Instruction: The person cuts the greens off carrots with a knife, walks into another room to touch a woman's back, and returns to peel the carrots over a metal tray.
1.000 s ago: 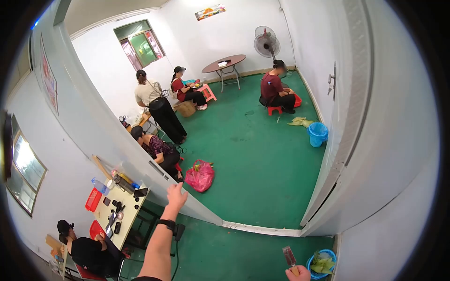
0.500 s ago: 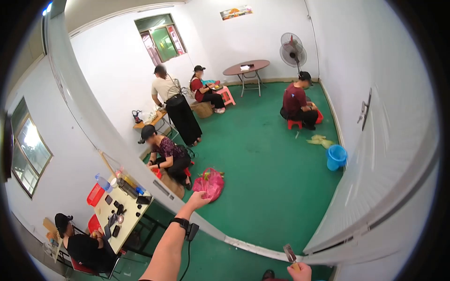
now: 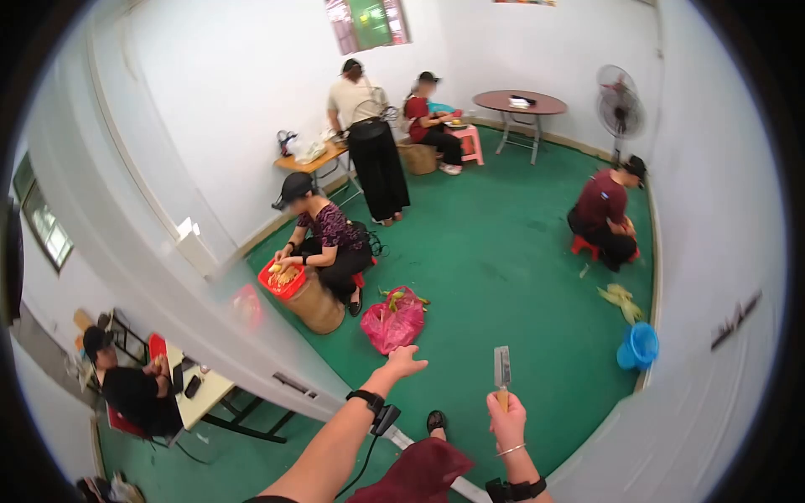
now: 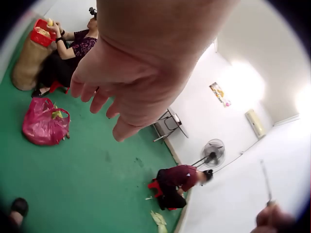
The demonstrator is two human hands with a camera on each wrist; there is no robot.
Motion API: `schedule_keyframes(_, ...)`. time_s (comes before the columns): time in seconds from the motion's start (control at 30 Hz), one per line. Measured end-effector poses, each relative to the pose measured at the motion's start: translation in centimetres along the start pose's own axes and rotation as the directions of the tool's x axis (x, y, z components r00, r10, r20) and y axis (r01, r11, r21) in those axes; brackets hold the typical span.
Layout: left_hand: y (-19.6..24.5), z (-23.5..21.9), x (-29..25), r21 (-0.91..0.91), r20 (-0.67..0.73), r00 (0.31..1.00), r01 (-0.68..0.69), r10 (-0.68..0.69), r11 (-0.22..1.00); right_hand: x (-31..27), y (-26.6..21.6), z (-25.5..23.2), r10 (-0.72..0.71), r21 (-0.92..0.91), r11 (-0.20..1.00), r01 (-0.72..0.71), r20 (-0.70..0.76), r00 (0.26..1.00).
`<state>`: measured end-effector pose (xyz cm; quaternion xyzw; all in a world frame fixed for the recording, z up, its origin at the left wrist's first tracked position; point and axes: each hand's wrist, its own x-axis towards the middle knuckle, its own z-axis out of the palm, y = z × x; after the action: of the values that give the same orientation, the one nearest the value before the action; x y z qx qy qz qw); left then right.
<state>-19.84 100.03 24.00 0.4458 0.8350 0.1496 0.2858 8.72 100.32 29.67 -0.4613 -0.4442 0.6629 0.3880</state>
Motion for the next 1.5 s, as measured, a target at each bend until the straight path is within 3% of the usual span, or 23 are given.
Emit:
schedule_keyframes(0.07,-0.6,-0.6,5.0,0.095,0.029,0.995,0.094,-0.097,0.991,5.6,0.0,2.6,-0.012,-0.024,1.0,0.014,0.05,0.999)
schedule_keyframes(0.13,-3.1,1.5,11.5,0.003,-0.029,0.999,0.027,-0.027,1.0,12.8,-0.8,5.2,-0.026,-0.03,0.999,0.029,0.075,0.997)
schedule_keyframes(0.2,-3.9,0.3,15.3,-0.053,-0.029,1.0,-0.001,-0.001,0.999,17.0,0.2,6.3,0.063,-0.039,0.997,-0.06,0.064,0.996)
schedule_keyframes(0.3,-4.1,-5.6,20.4,-0.08,-0.053,0.999,0.002,-0.006,0.997,23.6,-0.4,8.1,0.216,0.127,0.967,-0.22,0.043,0.975)
schedule_keyframes(0.47,-5.4,-14.2,29.9,-0.072,-0.081,0.987,0.137,-0.142,0.988,34.6,-2.3,9.4,0.277,0.1,0.958,-0.27,-0.069,0.958)
schedule_keyframes(0.53,-4.9,-16.9,33.8,-0.093,-0.186,0.975,0.105,-0.121,0.99,39.7,-3.5,9.9,0.299,0.052,0.954,-0.295,-0.078,0.951)
schedule_keyframes(0.7,-3.7,-24.4,47.4,0.1,-0.408,0.911,0.112,-0.062,0.989,55.4,-7.1,13.0,0.219,-0.112,0.968,-0.224,-0.049,0.974)
schedule_keyframes(0.77,-3.7,-26.9,53.3,0.05,-0.441,0.896,0.079,-0.049,0.996,62.2,-8.5,13.5,0.181,-0.152,0.972,-0.179,0.0,0.984)
schedule_keyframes(0.83,-1.6,-29.7,56.9,0.007,-0.548,0.836,-0.046,0.042,0.999,68.7,-9.7,15.4,0.157,-0.142,0.979,-0.147,0.064,0.985)
schedule_keyframes(0.93,-2.3,-31.4,64.1,-0.019,-0.469,0.883,0.02,-0.027,1.0,76.5,-13.0,18.6,0.134,-0.208,0.972,-0.111,0.101,0.986)
schedule_keyframes(1.0,-1.2,-33.6,68.0,0.051,-0.489,0.872,-0.003,0.028,0.999,80.3,-14.8,20.6,0.137,-0.199,0.974,-0.107,0.14,0.981)
schedule_keyframes(1.1,1.2,-38.1,75.1,0.113,-0.557,0.828,-0.009,0.071,0.994,86.8,-17.2,23.1,0.132,-0.185,0.978,-0.095,0.204,0.97)
schedule_keyframes(1.17,3.3,-41.8,80.6,0.187,-0.634,0.76,-0.028,0.142,0.982,91.0,-17.3,24.7,0.133,-0.206,0.975,-0.089,0.209,0.969)
schedule_keyframes(1.43,8.4,-58.0,106.4,0.338,-0.768,0.597,0.068,0.234,0.939,112.6,-19.4,30.7,0.076,-0.3,0.953,-0.05,0.074,0.994)
schedule_keyframes(1.5,9.3,-61.8,111.0,0.36,-0.763,0.586,0.037,0.272,0.932,118.0,-19.3,31.3,0.093,-0.3,0.95,-0.083,0.022,0.995)
